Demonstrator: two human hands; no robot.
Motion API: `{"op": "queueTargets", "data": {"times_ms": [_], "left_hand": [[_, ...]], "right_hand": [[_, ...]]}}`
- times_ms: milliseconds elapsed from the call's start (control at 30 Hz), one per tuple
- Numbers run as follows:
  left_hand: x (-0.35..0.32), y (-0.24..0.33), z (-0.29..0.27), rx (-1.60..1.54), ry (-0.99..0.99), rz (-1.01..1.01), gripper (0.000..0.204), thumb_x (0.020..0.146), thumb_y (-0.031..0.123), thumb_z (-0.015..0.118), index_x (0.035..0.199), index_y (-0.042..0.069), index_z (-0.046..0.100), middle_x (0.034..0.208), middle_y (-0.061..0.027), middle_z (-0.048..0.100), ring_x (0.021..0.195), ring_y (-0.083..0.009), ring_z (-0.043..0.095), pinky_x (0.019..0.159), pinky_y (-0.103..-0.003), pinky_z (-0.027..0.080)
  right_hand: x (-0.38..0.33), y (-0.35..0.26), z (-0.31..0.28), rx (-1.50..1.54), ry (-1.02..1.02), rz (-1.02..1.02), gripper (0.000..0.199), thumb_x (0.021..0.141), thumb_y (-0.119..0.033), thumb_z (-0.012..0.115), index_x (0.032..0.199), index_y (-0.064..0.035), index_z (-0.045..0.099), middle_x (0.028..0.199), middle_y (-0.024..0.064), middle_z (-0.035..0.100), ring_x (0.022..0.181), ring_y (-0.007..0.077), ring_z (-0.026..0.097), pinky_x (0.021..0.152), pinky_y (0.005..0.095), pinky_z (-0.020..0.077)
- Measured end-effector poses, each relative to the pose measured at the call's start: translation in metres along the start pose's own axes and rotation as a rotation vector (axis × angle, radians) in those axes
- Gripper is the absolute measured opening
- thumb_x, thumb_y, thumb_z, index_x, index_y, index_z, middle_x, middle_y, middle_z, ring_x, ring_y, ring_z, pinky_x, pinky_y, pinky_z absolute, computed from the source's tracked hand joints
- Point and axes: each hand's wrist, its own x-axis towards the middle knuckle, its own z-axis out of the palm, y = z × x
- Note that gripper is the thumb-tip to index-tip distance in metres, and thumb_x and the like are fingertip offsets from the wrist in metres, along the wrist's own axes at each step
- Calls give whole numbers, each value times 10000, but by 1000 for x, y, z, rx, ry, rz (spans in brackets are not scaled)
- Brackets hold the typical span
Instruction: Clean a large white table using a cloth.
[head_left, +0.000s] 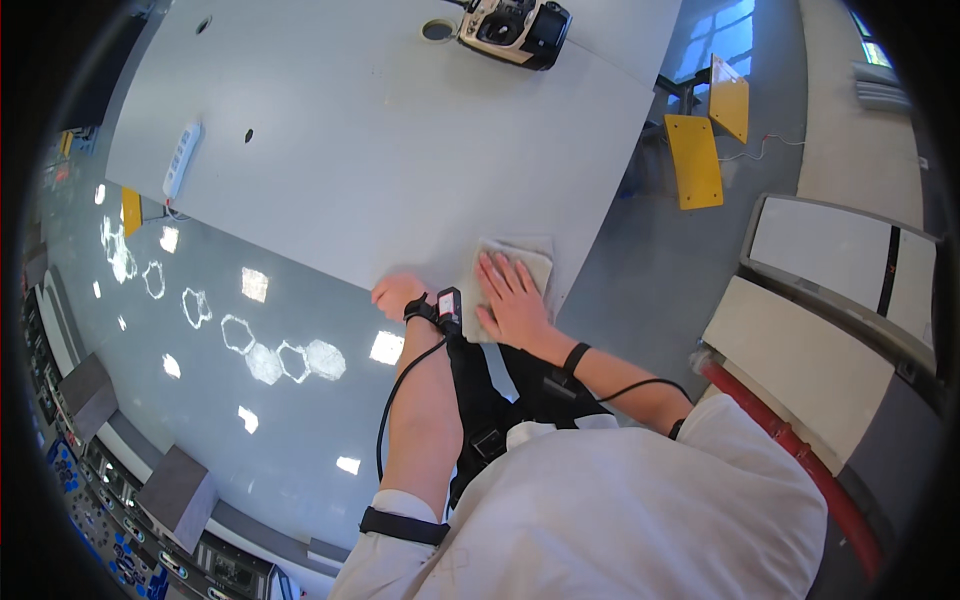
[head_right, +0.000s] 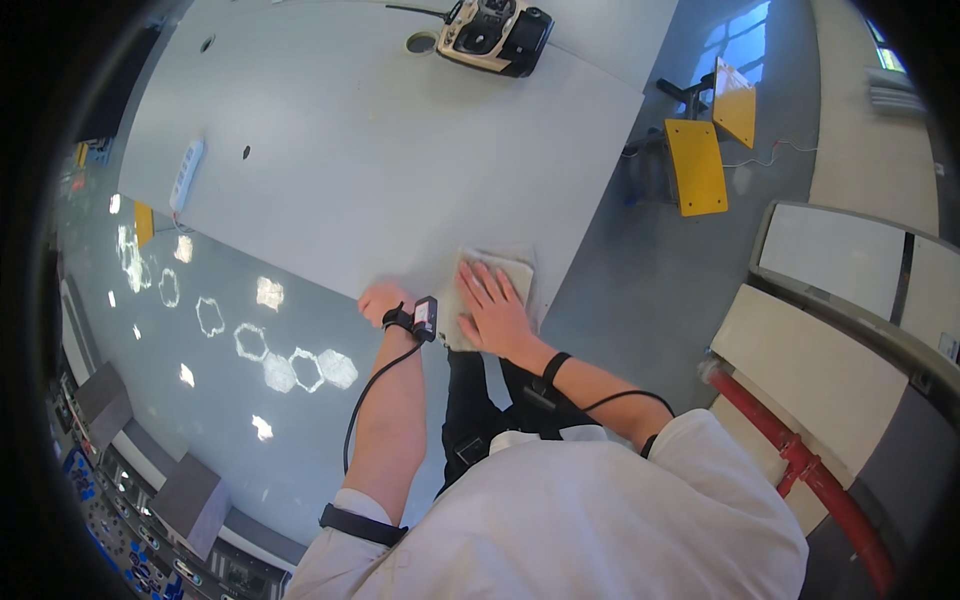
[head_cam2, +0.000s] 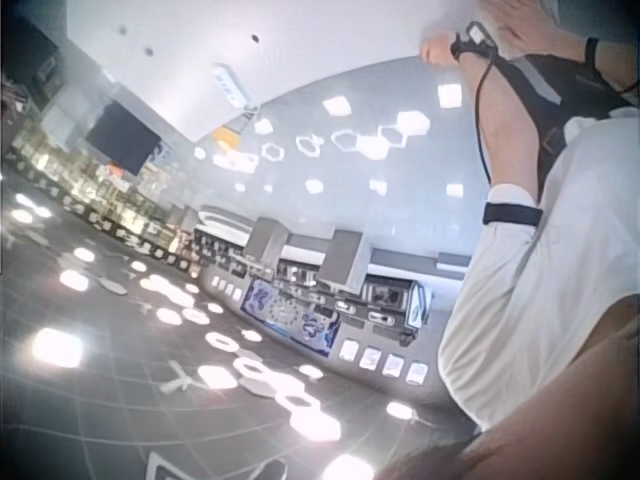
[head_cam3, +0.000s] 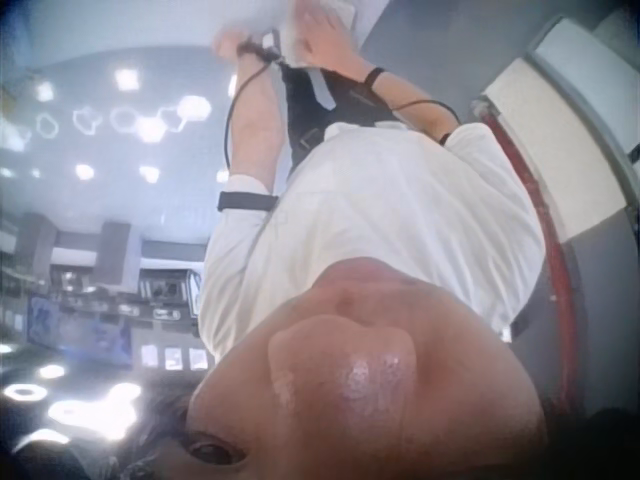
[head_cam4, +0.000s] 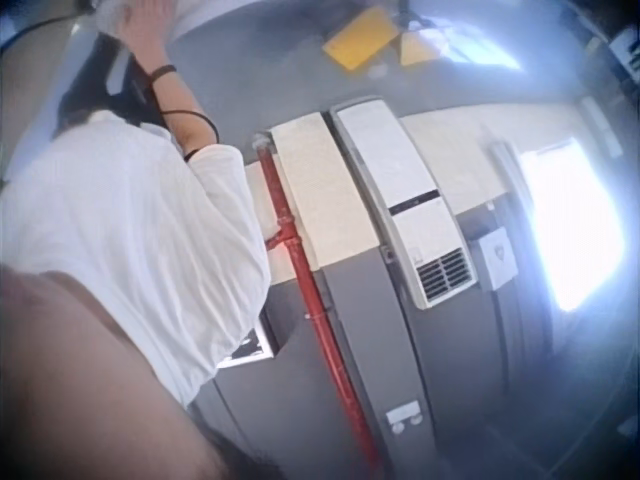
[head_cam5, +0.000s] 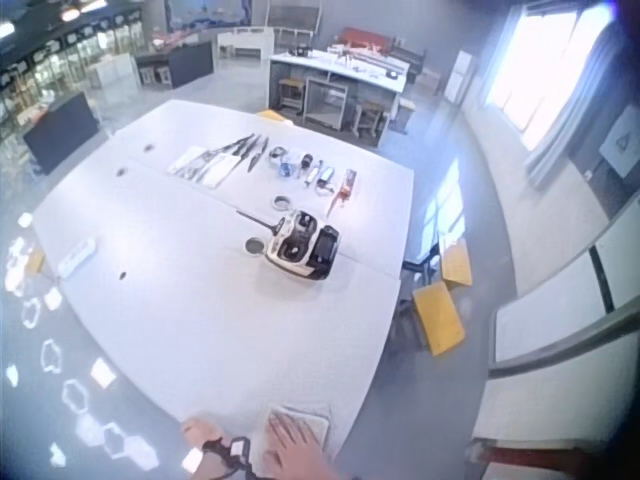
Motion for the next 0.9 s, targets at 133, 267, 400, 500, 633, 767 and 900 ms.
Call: {"op": "queueTargets", "data": {"times_ms": [133,267,400,500,633,767,900], "left_hand": [[-8,1,-7,-39,-57,-35,643,961,303,131,879,-71,648,941,-237,665,851,-417,640,788,-463,532],[-10,6,-16,-59,-149,-99,526,961,293,236,992,-95,589,971,-218,663,871,-387,654,753,-453,545],[-17,10,-22,-70,-102,-149,609,961,303,153,907,-60,639,961,-238,659,900,-404,626,810,-466,510],[-3,3,-13,-65,-95,-169,621,960,311,145,923,-73,631,997,-243,651,928,-422,606,848,-480,489],[3,-5,-4,-2,-44,-123,607,964,319,144,882,-46,623,930,-222,662,854,-407,624,775,-477,504],[-6,5,-10,7,-67,-160,602,962,314,142,880,-37,623,938,-220,659,858,-410,617,774,-480,500],[-2,1,-8,11,-76,-162,593,960,307,146,849,-38,616,932,-217,660,849,-410,618,772,-479,501]], "right_hand": [[0,20,-10,64,-24,-74,716,815,-357,560,1420,-46,338,1479,135,325,1366,314,299,1113,497,212],[34,78,-42,-63,-45,45,756,811,-332,564,1441,-28,276,1476,166,313,1365,326,294,1115,476,217],[98,186,-67,-178,299,179,760,833,-339,542,1431,31,251,1473,227,286,1365,377,269,1111,487,217],[158,259,-97,-354,374,200,723,875,-391,495,1442,-11,260,1487,216,269,1368,419,238,1107,503,215],[227,301,-115,-440,364,265,700,903,-447,442,1453,-53,261,1503,204,243,1377,443,196,1111,518,195],[234,302,-108,-448,397,324,703,915,-471,403,1454,-45,251,1508,211,222,1385,439,178,1120,518,166],[213,270,-92,-401,390,335,708,915,-465,408,1450,-28,253,1508,220,215,1386,437,178,1120,523,157]]}}
